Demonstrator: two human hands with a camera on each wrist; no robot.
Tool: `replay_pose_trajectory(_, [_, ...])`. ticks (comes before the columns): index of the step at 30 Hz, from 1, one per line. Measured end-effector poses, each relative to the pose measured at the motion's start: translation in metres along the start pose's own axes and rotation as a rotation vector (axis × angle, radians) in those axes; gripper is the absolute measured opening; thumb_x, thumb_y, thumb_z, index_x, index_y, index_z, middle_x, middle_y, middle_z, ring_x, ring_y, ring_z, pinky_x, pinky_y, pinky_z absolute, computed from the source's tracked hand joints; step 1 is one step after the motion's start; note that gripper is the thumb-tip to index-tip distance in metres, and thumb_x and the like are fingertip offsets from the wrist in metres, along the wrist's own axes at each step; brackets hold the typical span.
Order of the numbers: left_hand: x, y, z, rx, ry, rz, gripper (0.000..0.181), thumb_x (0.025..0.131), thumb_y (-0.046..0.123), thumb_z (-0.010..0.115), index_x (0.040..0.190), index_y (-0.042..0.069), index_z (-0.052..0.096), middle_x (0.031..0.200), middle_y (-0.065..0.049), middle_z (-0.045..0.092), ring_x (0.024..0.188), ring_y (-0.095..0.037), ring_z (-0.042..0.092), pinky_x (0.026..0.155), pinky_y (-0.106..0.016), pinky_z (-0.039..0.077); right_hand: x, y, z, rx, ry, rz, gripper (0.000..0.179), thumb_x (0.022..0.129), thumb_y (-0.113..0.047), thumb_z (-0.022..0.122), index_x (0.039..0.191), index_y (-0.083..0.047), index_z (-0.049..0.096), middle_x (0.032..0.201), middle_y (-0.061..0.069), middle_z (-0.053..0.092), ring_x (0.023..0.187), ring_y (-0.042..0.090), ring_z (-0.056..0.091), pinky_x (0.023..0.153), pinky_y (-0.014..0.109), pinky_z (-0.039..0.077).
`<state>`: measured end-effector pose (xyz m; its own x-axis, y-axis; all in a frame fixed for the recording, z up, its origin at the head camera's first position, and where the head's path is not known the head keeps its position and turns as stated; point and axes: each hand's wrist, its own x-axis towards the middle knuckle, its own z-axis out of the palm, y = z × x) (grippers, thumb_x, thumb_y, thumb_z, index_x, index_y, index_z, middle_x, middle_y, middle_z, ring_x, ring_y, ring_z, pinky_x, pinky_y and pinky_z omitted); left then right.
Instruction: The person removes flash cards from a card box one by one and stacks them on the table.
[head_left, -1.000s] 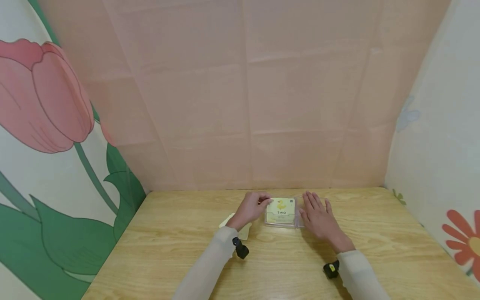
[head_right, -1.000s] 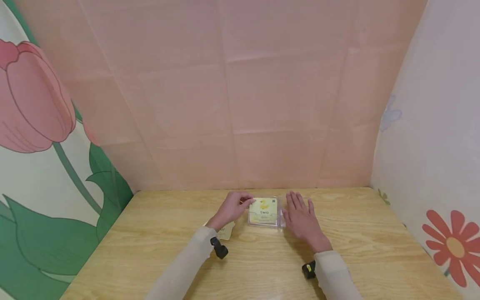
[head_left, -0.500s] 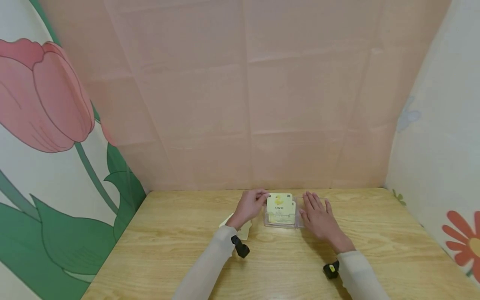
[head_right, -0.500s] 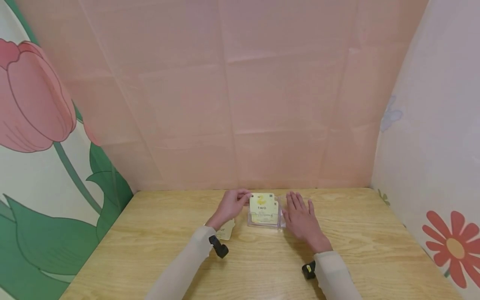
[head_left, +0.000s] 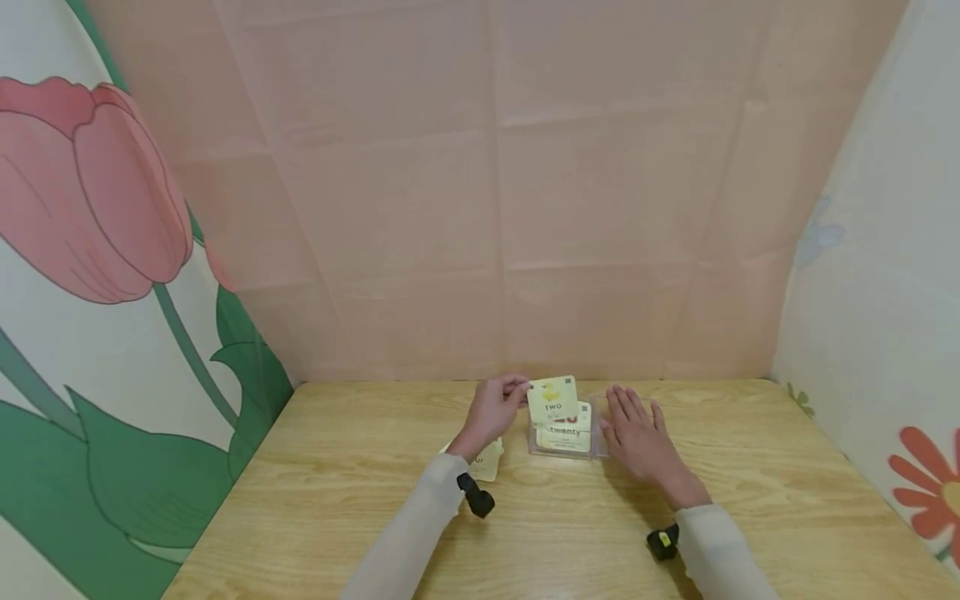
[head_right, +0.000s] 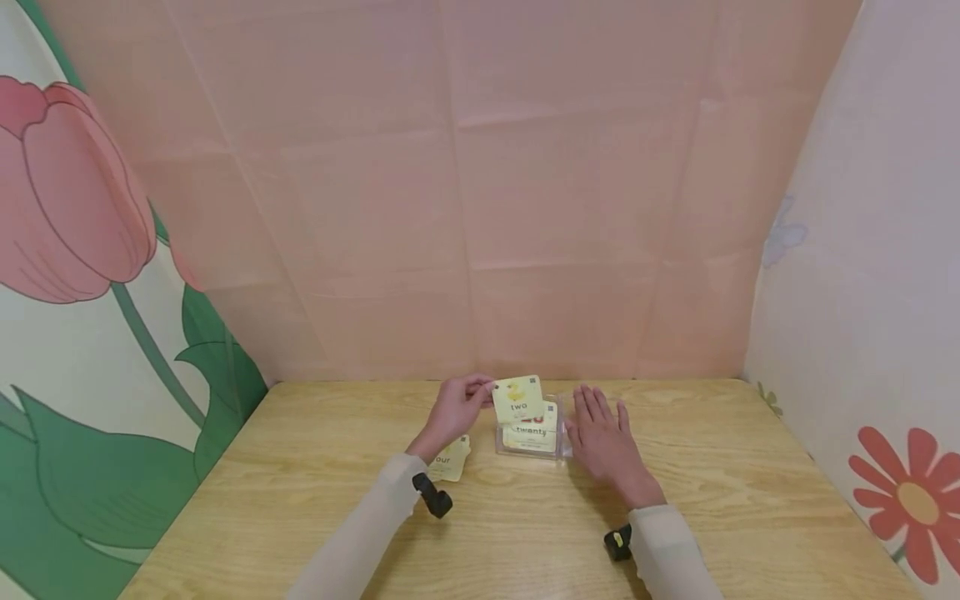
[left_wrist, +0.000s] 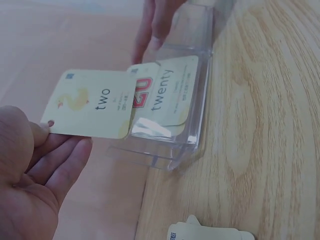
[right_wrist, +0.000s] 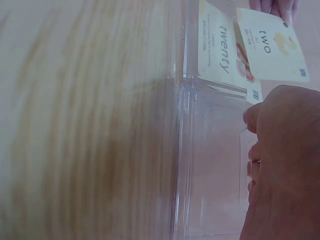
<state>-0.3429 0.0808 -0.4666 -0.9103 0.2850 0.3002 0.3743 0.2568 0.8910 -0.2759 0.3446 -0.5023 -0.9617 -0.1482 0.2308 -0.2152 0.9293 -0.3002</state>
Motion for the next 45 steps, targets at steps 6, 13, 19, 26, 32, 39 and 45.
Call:
replay_pose_trajectory(6, [-0.002,0.006,-0.001,-0.004,0.056,0.026,0.021,0.107,0.014,0.061,0.115,0.000,0.075,0.105,-0.018,0.079,0.088,-0.021,0.080,0.079,-0.031,0.066,0.001,0.003,0.003,-0.005,0.006,-0.002,0.064,0.113,-0.029,0.042,0.162,0.008,0.025,0.171,0.030,0.022,0.159,0.052,0.018,0.124,0.077,0.008])
replay_pose_trajectory(13, [-0.004,0.010,-0.006,-0.032,0.069,-0.004,0.020,0.107,0.011,0.061,0.118,0.001,0.074,0.105,-0.019,0.078,0.083,-0.016,0.078,0.078,-0.030,0.066,0.001,0.004,0.003,-0.003,0.008,-0.004,0.064,0.113,-0.030,0.043,0.163,0.007,0.025,0.171,0.030,0.023,0.159,0.052,0.018,0.124,0.076,0.009])
replay_pose_trajectory(19, [-0.006,0.006,-0.013,-0.041,0.074,-0.040,0.021,0.106,0.011,0.061,0.119,0.000,0.075,0.108,-0.020,0.078,0.085,-0.017,0.079,0.076,-0.027,0.066,0.002,0.006,0.003,-0.001,0.017,-0.006,0.064,0.113,-0.030,0.042,0.162,0.007,0.025,0.171,0.030,0.023,0.158,0.052,0.019,0.125,0.077,0.009])
replay_pose_trajectory(26, [-0.007,-0.001,-0.020,-0.131,0.078,-0.081,0.025,0.105,0.008,0.062,0.123,-0.005,0.073,0.111,-0.026,0.077,0.088,-0.027,0.080,0.084,-0.043,0.066,0.002,0.006,0.002,0.013,0.010,-0.007,0.064,0.113,-0.029,0.043,0.162,0.008,0.025,0.171,0.030,0.021,0.159,0.052,0.018,0.125,0.077,0.008])
replay_pose_trajectory(32, [-0.010,-0.007,-0.029,-0.167,0.102,-0.123,0.025,0.105,0.008,0.063,0.124,-0.006,0.073,0.110,-0.027,0.077,0.086,-0.027,0.081,0.078,-0.034,0.067,0.001,0.005,0.002,0.006,0.006,-0.005,0.064,0.113,-0.029,0.043,0.162,0.008,0.025,0.171,0.031,0.021,0.159,0.052,0.018,0.125,0.076,0.008])
replay_pose_trajectory(39, [-0.016,-0.015,-0.040,-0.127,0.104,-0.159,0.025,0.105,0.007,0.063,0.125,-0.004,0.074,0.109,-0.025,0.077,0.082,-0.021,0.080,0.084,-0.046,0.066,0.001,0.002,0.000,0.004,0.006,-0.007,0.064,0.113,-0.028,0.043,0.162,0.008,0.025,0.171,0.031,0.021,0.159,0.052,0.018,0.125,0.076,0.009])
replay_pose_trajectory(45, [-0.022,-0.025,-0.048,-0.105,0.109,-0.198,0.024,0.105,0.008,0.063,0.121,-0.005,0.075,0.103,-0.023,0.078,0.077,-0.015,0.076,0.087,-0.053,0.064,0.001,0.002,0.000,0.000,-0.002,-0.003,0.064,0.113,-0.029,0.043,0.163,0.008,0.024,0.171,0.030,0.020,0.159,0.052,0.017,0.125,0.076,0.008])
